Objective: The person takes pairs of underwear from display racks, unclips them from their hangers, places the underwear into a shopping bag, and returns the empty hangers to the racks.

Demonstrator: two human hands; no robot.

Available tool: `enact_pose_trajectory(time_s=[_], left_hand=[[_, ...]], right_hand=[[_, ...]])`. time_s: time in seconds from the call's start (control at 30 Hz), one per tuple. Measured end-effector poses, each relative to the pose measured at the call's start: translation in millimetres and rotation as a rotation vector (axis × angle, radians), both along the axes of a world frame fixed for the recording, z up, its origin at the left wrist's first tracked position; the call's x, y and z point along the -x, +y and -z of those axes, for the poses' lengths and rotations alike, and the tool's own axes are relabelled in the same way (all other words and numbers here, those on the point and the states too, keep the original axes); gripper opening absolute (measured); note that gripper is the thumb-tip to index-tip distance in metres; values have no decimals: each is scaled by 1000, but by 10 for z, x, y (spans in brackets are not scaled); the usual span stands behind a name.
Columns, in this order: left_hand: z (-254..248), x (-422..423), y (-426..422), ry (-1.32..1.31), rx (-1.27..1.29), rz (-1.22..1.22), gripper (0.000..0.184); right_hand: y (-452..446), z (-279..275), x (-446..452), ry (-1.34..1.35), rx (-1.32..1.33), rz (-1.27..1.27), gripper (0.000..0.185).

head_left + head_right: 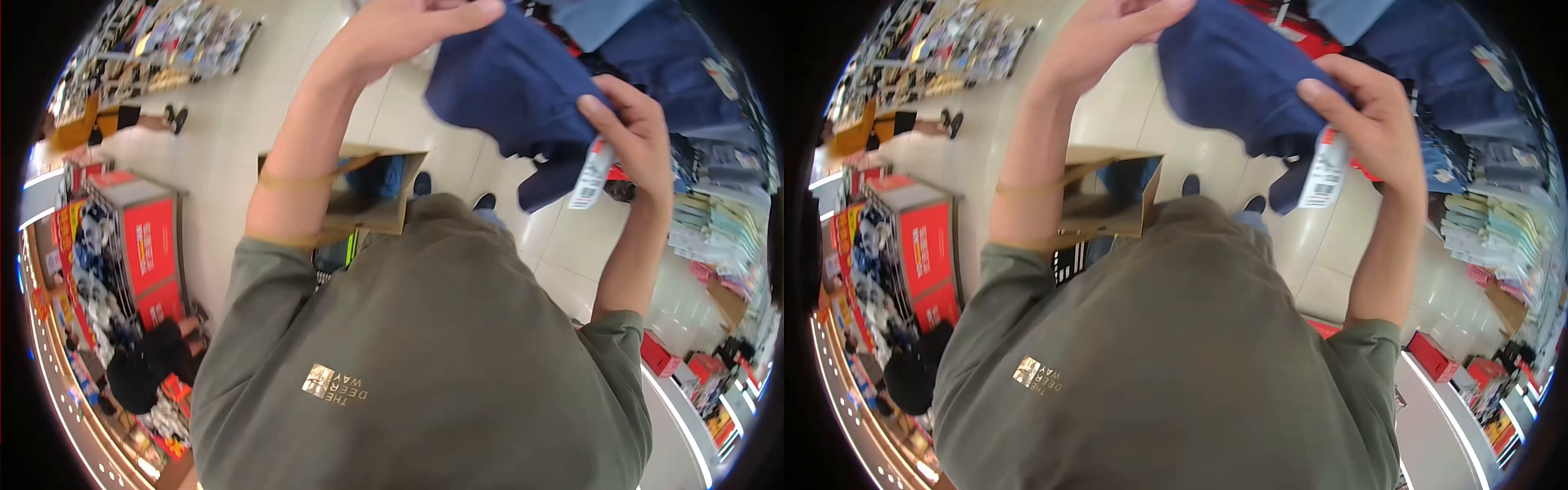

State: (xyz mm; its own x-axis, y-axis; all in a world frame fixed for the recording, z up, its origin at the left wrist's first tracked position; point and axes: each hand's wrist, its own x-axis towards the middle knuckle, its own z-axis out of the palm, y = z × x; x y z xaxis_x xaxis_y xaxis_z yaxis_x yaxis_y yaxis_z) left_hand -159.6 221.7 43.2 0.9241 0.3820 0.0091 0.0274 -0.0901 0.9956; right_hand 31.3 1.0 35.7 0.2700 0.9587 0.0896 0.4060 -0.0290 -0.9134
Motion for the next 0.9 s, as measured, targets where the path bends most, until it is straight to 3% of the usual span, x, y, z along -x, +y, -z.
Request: enact_pose_trajectory(time_s=[0.1,0.17,0.2,0.3,0.4,0.5,0.53,0.57,0.67,0.73,0.77,0.83,0.9], left_hand=[[236,87,362,-4,-63,205,39],[281,122,416,-86,15,369,44],[180,138,451,37,-129,395,48],[0,177,428,72,-289,353,46],[327,39,411,-331,-506,381,35],[457,-40,412,-6,-573,264,33],[470,-66,387,-142,-497,205,26],[424,-111,393,-15,-375,256,21],[309,-125,249,-31,-165,207,10],[248,-127,216,3,-83,167,9],[253,-172,212,13,31,180,10],[269,-256,189,-21,103,221,12],[250,-283,122,-97,258,211,13]], right_hand=[[115,-3,60,-140,140,-36,24],[302,-15,137,-217,101,-85,24],[378,-14,165,-255,86,-108,24],[587,-6,220,-246,32,-132,25],[758,85,289,-164,-18,-134,22],[784,55,369,-128,76,12,24],[765,83,381,-130,34,70,24],[722,97,367,-189,1,100,25],[657,284,403,-265,-141,182,30],[565,228,461,-586,-289,288,49],[462,213,450,-620,-310,325,64],[304,295,354,-553,-309,265,77],[150,510,266,-610,-173,252,98]])
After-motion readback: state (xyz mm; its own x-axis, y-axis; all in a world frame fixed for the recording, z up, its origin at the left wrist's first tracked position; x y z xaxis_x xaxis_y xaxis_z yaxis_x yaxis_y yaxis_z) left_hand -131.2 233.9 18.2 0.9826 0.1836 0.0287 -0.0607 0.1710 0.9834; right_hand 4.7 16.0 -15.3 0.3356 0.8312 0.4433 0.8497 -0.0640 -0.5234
